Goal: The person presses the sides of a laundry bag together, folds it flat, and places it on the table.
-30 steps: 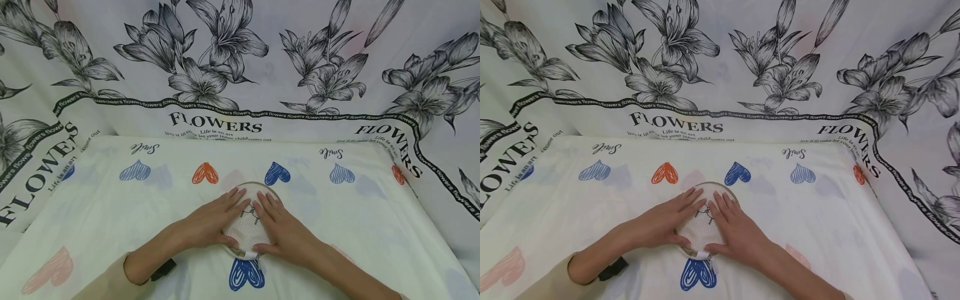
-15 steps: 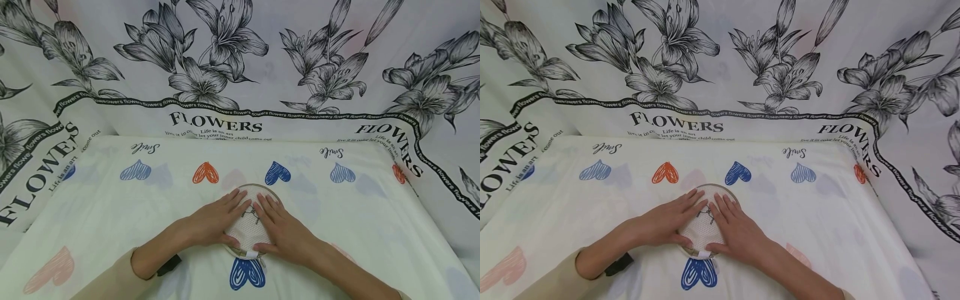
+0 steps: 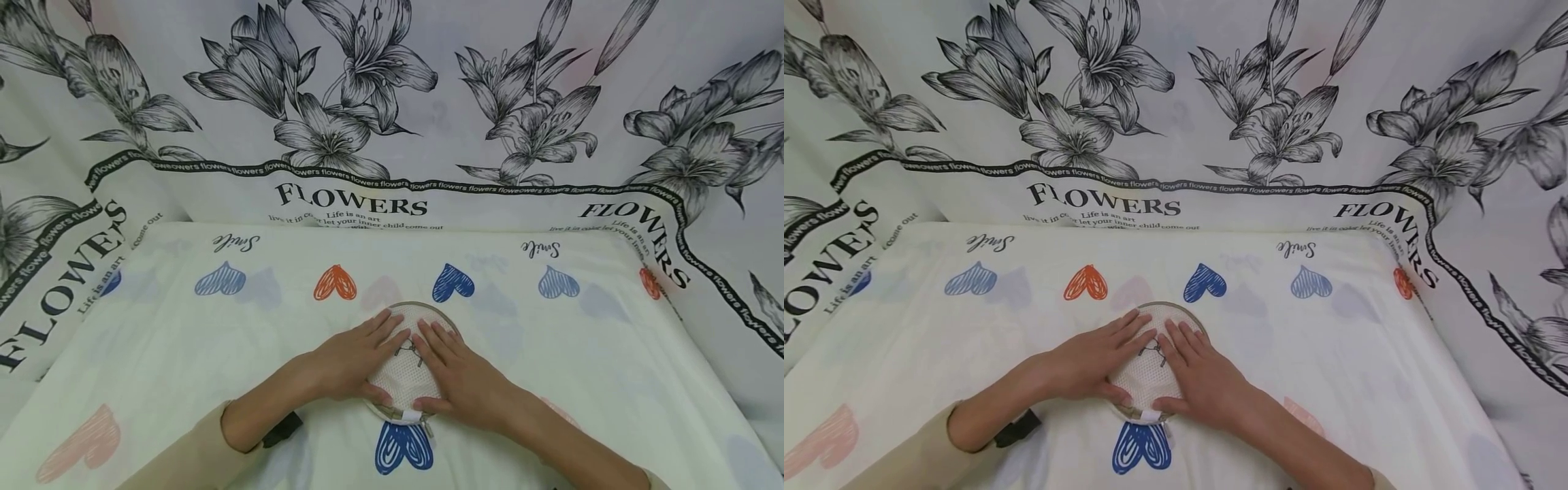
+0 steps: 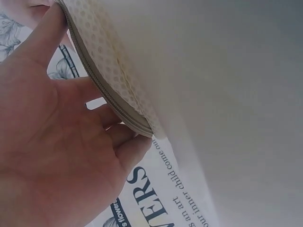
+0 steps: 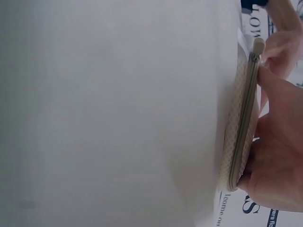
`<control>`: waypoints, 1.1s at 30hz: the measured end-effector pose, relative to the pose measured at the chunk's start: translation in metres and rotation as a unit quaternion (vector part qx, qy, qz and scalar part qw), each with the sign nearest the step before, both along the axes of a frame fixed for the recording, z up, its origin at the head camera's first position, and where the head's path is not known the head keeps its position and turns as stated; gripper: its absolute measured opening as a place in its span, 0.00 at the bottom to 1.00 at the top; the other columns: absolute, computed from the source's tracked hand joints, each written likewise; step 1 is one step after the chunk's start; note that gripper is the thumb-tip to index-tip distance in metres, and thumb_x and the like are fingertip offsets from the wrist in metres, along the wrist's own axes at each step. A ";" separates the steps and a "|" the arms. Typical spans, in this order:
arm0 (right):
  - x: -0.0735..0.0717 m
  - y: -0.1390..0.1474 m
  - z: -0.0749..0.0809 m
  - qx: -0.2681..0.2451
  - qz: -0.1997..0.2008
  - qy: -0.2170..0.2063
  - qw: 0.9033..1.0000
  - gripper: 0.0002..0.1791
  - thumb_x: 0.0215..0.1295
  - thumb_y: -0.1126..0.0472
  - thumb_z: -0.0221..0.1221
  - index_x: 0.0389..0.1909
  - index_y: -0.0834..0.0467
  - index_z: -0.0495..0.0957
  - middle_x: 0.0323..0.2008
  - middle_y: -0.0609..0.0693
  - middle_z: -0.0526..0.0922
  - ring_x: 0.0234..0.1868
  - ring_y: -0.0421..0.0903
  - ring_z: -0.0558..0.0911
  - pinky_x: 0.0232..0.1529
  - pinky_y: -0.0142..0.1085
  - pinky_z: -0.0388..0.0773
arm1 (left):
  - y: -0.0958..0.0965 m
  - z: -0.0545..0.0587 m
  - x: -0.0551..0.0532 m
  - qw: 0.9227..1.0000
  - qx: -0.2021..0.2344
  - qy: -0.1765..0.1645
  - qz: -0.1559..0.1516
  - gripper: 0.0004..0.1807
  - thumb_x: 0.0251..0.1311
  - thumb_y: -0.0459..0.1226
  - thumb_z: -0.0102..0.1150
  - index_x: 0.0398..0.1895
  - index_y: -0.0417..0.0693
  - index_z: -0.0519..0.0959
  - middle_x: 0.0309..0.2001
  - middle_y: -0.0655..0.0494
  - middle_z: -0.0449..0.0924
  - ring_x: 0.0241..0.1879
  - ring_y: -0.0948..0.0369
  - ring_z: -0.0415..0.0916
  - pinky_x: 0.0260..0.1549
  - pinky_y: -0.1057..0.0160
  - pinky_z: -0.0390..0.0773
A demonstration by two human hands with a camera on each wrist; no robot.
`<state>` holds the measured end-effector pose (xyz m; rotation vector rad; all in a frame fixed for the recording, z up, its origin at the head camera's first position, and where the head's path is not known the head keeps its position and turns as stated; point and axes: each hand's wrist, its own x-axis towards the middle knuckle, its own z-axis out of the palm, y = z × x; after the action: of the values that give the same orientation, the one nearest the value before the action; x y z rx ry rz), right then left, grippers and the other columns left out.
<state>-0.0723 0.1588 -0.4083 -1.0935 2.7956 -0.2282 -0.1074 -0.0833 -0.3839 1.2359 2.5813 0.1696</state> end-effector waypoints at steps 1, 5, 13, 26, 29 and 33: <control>0.000 0.000 0.000 0.002 0.000 0.000 1.000 0.51 0.68 0.29 0.48 0.78 0.62 0.50 0.78 0.61 0.46 0.78 0.59 0.46 0.74 0.53 0.49 | 0.000 0.000 0.000 1.000 0.000 0.000 0.001 0.56 0.52 0.62 0.66 0.78 0.45 0.54 0.79 0.44 0.46 0.78 0.47 0.40 0.72 0.52 0.56; 0.001 0.000 0.002 0.009 -0.007 0.001 1.000 0.52 0.67 0.29 0.48 0.78 0.61 0.50 0.78 0.60 0.46 0.78 0.59 0.47 0.74 0.53 0.50 | 0.000 -0.002 0.000 1.000 0.005 0.001 0.000 0.56 0.52 0.62 0.66 0.78 0.45 0.54 0.79 0.45 0.46 0.78 0.47 0.40 0.72 0.53 0.56; 0.003 0.001 0.001 0.014 -0.023 -0.002 1.000 0.54 0.64 0.24 0.46 0.80 0.54 0.45 0.80 0.53 0.42 0.79 0.53 0.43 0.74 0.48 0.52 | -0.004 -0.007 0.004 1.000 0.025 0.014 0.000 0.58 0.52 0.65 0.63 0.79 0.47 0.51 0.79 0.46 0.43 0.78 0.49 0.38 0.73 0.53 0.53; 0.002 0.008 0.005 -0.006 -0.030 0.023 0.999 0.53 0.63 0.23 0.45 0.80 0.51 0.46 0.80 0.51 0.41 0.79 0.51 0.42 0.75 0.46 0.50 | -0.006 0.000 0.006 0.997 0.063 0.025 0.020 0.56 0.52 0.66 0.63 0.78 0.49 0.55 0.79 0.47 0.46 0.78 0.47 0.40 0.73 0.46 0.51; 0.001 0.010 0.006 -0.020 -0.022 0.048 0.998 0.52 0.65 0.25 0.46 0.79 0.53 0.48 0.79 0.53 0.44 0.79 0.53 0.44 0.75 0.48 0.51 | -0.007 0.002 0.006 0.997 0.069 0.016 0.037 0.55 0.52 0.66 0.64 0.79 0.52 0.55 0.79 0.50 0.46 0.78 0.48 0.41 0.73 0.46 0.51; -0.001 0.013 0.009 -0.033 -0.015 0.075 0.997 0.51 0.66 0.27 0.48 0.78 0.56 0.52 0.79 0.55 0.47 0.78 0.56 0.47 0.75 0.52 0.51 | -0.009 0.003 0.005 0.995 0.079 0.008 0.062 0.54 0.51 0.65 0.65 0.78 0.55 0.57 0.79 0.53 0.47 0.78 0.49 0.43 0.71 0.46 0.55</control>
<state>-0.0736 0.1720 -0.3995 -1.1277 2.9579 -0.2550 -0.1021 -0.0925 -0.3813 1.1308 2.7039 0.3963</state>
